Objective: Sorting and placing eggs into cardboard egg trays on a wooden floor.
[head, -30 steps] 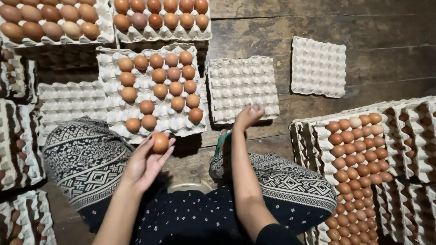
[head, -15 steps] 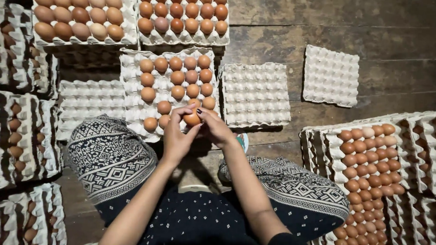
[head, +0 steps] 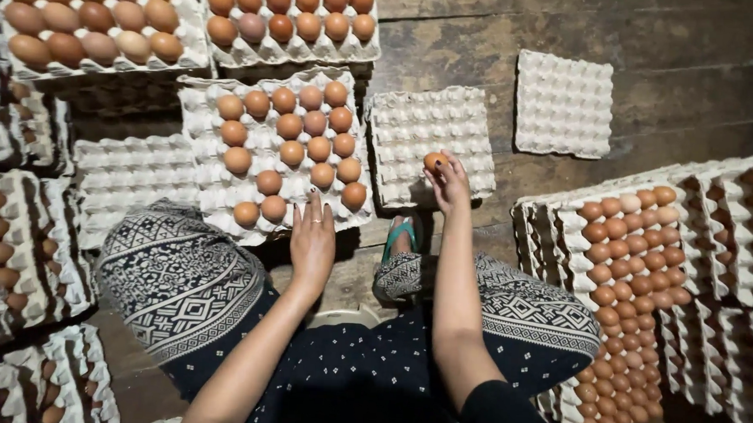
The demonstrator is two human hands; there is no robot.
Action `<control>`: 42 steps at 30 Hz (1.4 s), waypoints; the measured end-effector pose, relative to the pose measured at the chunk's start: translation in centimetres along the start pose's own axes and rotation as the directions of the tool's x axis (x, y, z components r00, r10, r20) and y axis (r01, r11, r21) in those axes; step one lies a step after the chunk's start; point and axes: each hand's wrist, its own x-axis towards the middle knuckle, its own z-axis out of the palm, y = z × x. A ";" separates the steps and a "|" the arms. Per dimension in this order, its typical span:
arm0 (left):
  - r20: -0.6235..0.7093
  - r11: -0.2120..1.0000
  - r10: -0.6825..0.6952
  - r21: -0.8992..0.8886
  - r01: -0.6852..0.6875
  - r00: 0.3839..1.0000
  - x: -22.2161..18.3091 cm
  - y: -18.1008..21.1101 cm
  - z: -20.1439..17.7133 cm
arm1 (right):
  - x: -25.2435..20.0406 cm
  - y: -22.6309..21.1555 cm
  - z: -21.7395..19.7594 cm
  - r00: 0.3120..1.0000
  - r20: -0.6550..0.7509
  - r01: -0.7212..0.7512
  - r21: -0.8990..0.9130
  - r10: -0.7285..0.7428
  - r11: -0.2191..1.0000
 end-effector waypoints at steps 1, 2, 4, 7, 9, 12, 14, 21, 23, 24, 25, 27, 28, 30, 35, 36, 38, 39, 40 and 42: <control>-0.025 1.000 0.012 0.000 -0.012 1.000 -0.1 0.1 0.2 | 1.3 1.6 -2.5 0.987 -0.124 0.063 -0.252 -0.097 0.966; -0.053 1.000 0.022 0.004 -0.022 0.998 0.0 0.2 0.4 | 2.8 3.1 -4.8 0.952 -0.213 0.087 -0.494 -0.218 0.865; -0.065 0.999 0.038 0.007 -0.038 0.997 0.0 0.0 0.4 | 4.5 4.9 -7.5 0.918 -0.234 0.088 -0.668 -0.321 0.739; -0.077 0.999 0.050 0.025 -0.048 0.996 -0.2 0.1 0.5 | 4.2 6.1 -6.8 0.847 -0.215 0.072 -0.860 -0.486 0.506; -0.079 0.998 0.044 0.038 -0.041 0.996 -0.2 0.2 0.6 | 4.2 6.1 -5.6 0.814 -0.192 0.075 -0.901 -0.548 0.428; -0.099 0.998 0.046 0.035 -0.043 0.994 -0.3 0.1 1.0 | 4.3 5.3 -3.9 0.776 -0.116 0.044 -0.971 -0.620 0.237; -0.111 0.999 0.041 0.034 -0.037 0.993 -0.5 0.1 1.7 | 2.9 3.9 -1.5 0.828 0.043 0.124 -0.987 -0.560 0.106; -0.131 0.999 0.008 0.047 -0.002 0.991 -0.5 0.2 2.3 | 4.1 3.4 -0.6 0.848 0.189 0.180 -0.981 -0.495 -0.066; -0.148 0.999 0.014 0.039 -0.008 0.989 -0.6 0.3 2.4 | 5.3 3.9 -1.2 0.805 0.230 0.131 -0.968 -0.548 -0.214; -0.148 0.999 0.013 0.040 -0.007 0.989 -0.5 0.3 2.2 | 4.1 3.6 0.6 0.805 0.230 0.132 -0.968 -0.547 -0.214; -0.160 0.999 0.014 0.042 -0.007 0.987 -0.4 0.3 2.1 | 2.9 3.2 2.5 0.787 0.225 0.220 -0.972 -0.575 -0.079; -0.170 0.999 0.012 0.038 -0.005 0.985 -0.3 0.4 2.0 | 0.1 2.5 6.4 0.771 0.214 0.303 -0.952 -0.599 0.051; -0.182 0.999 0.011 0.037 -0.004 0.983 -0.3 0.5 1.9 | -1.7 2.3 8.6 0.836 0.296 0.401 -0.904 -0.462 0.147; -0.191 0.999 0.012 0.034 -0.006 0.982 -0.4 0.5 1.8 | -6.2 1.2 13.4 0.866 0.384 0.470 -0.844 -0.321 0.259; -0.259 1.000 0.013 0.028 -0.006 0.966 -0.4 0.3 2.2 | -10.2 2.1 17.9 0.870 0.491 0.465 -0.840 -0.028 -0.281; -0.260 1.000 0.014 0.026 -0.008 0.965 -0.4 0.3 2.1 | -10.2 2.0 17.8 0.871 0.490 0.463 -0.840 -0.030 -0.282; -0.267 1.000 0.012 0.008 -0.011 0.964 -0.6 0.3 2.1 | -10.3 1.7 17.5 0.901 0.433 0.430 -0.899 -0.029 -0.082; -0.268 1.000 0.012 0.008 -0.010 0.963 -0.5 0.2 2.0 | -8.8 2.1 16.3 0.900 0.435 0.431 -0.898 -0.030 -0.083; -0.276 1.000 0.007 0.005 -0.006 0.961 -0.4 0.3 1.9 | -7.5 2.6 14.9 0.883 0.468 0.451 -0.852 0.002 0.265; -0.287 1.000 0.002 0.002 -0.002 0.958 -0.4 0.2 1.8 | -6.6 2.3 13.6 0.859 0.511 0.409 -0.704 0.014 0.580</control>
